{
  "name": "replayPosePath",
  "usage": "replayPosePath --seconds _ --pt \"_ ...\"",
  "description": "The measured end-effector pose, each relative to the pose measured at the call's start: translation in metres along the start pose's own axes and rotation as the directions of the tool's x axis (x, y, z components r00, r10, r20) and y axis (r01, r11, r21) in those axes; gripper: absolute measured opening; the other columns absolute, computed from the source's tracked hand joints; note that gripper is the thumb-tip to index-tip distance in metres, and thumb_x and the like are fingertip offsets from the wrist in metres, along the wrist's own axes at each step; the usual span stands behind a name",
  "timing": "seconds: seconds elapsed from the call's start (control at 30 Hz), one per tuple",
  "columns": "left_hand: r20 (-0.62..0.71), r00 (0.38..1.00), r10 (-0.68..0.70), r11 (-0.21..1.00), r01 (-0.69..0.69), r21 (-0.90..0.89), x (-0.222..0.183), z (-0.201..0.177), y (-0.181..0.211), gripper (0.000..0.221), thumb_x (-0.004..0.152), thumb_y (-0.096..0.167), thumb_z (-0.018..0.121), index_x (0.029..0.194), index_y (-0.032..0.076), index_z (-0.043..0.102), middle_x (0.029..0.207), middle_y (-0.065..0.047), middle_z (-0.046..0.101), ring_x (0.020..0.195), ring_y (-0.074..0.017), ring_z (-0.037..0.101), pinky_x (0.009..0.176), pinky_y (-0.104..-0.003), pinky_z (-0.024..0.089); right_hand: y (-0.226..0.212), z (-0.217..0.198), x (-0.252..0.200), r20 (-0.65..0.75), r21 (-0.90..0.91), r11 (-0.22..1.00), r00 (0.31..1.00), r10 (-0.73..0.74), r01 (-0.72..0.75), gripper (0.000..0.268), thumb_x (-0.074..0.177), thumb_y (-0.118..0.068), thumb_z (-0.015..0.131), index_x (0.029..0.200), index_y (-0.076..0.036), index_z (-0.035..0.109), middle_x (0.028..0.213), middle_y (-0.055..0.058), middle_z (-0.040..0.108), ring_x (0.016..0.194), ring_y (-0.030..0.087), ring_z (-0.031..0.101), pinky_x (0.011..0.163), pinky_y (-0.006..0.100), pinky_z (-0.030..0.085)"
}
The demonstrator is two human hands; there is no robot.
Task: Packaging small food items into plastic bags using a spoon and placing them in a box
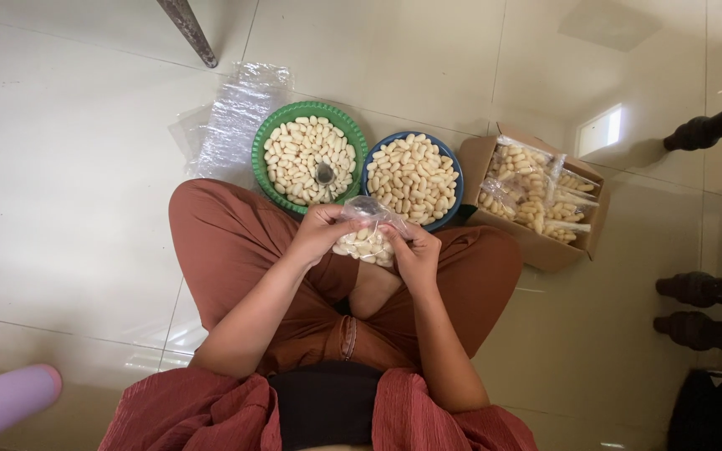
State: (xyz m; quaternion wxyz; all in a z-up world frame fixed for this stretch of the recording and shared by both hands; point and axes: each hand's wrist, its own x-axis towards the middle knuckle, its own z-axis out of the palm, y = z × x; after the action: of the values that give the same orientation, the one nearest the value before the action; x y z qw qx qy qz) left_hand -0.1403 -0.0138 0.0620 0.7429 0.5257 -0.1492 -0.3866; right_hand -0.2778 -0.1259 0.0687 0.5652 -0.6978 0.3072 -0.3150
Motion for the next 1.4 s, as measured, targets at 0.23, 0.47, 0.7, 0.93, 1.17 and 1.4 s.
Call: replayPosePath --seconds 0.23,0.47,0.7,0.93,1.17,1.4 --pt "0.000 0.998 0.061 0.998 -0.061 0.004 0.000 -0.014 -0.003 0.017 0.072 0.000 0.084 0.086 -0.002 0.075 0.069 -0.004 0.068 0.061 -0.0061 0.063 0.051 -0.024 0.060 -0.009 0.009 0.004 0.170 0.146 0.989 0.984 -0.059 0.034 0.012 0.083 -0.010 0.081 0.094 -0.006 0.079 0.090 0.009 0.075 0.089 0.012 0.063 0.087 0.037 0.053" --pt "0.228 0.881 0.414 0.803 -0.471 0.364 0.002 -0.034 -0.017 0.034 0.077 0.016 0.085 0.108 0.014 0.073 0.114 -0.009 0.063 0.117 -0.0267 0.048 0.103 -0.044 0.035 0.006 0.007 0.002 0.125 -0.076 0.852 0.853 -0.507 0.518 0.013 0.081 -0.012 0.080 0.094 -0.011 0.081 0.094 0.008 0.076 0.095 0.033 0.069 0.094 0.047 0.051" --pt "0.290 0.874 -0.390 0.856 0.460 -0.237 -0.006 -0.036 -0.006 0.057 0.095 0.053 0.058 0.121 0.003 0.060 0.110 -0.020 0.071 0.093 -0.0307 0.073 0.080 -0.049 0.060 0.025 0.007 0.007 0.045 -0.373 0.521 0.576 -0.816 0.768 0.012 0.083 -0.033 0.074 0.090 -0.028 0.082 0.101 -0.007 0.076 0.097 0.021 0.055 0.098 0.040 0.044" --pt "0.083 0.946 -0.312 0.935 0.322 -0.150 0.015 -0.048 -0.040 0.024 0.082 0.008 0.080 0.101 -0.003 0.070 0.090 -0.017 0.075 0.077 -0.0234 0.075 0.065 -0.037 0.063 0.033 0.013 0.007 0.207 -0.264 0.693 0.741 -0.638 0.671 0.022 0.084 -0.029 0.074 0.106 -0.029 0.078 0.144 0.018 0.049 0.128 0.037 0.047 0.108 0.055 0.033" --pt "0.038 0.993 -0.108 0.994 0.109 -0.023 -0.003 -0.031 0.000 0.025 0.075 0.003 0.085 0.098 0.001 0.074 0.092 -0.010 0.076 0.083 -0.0119 0.070 0.079 -0.030 0.058 0.011 0.003 -0.003 0.330 0.336 0.940 0.942 -0.055 -0.063 0.061 0.093 -0.007 0.043 0.153 -0.007 0.031 0.119 0.015 0.058 0.104 0.018 0.056 0.093 0.037 0.048" --pt "0.129 0.988 -0.085 0.994 0.075 0.081 -0.003 -0.030 -0.020 0.028 0.072 0.005 0.087 0.097 0.001 0.077 0.092 -0.009 0.076 0.085 -0.0111 0.067 0.082 -0.029 0.056 0.006 0.010 -0.001 0.259 0.185 0.975 0.964 0.069 -0.119 0.025 0.085 -0.007 0.077 0.108 0.000 0.070 0.098 0.012 0.076 0.091 0.011 0.065 0.090 0.037 0.054"
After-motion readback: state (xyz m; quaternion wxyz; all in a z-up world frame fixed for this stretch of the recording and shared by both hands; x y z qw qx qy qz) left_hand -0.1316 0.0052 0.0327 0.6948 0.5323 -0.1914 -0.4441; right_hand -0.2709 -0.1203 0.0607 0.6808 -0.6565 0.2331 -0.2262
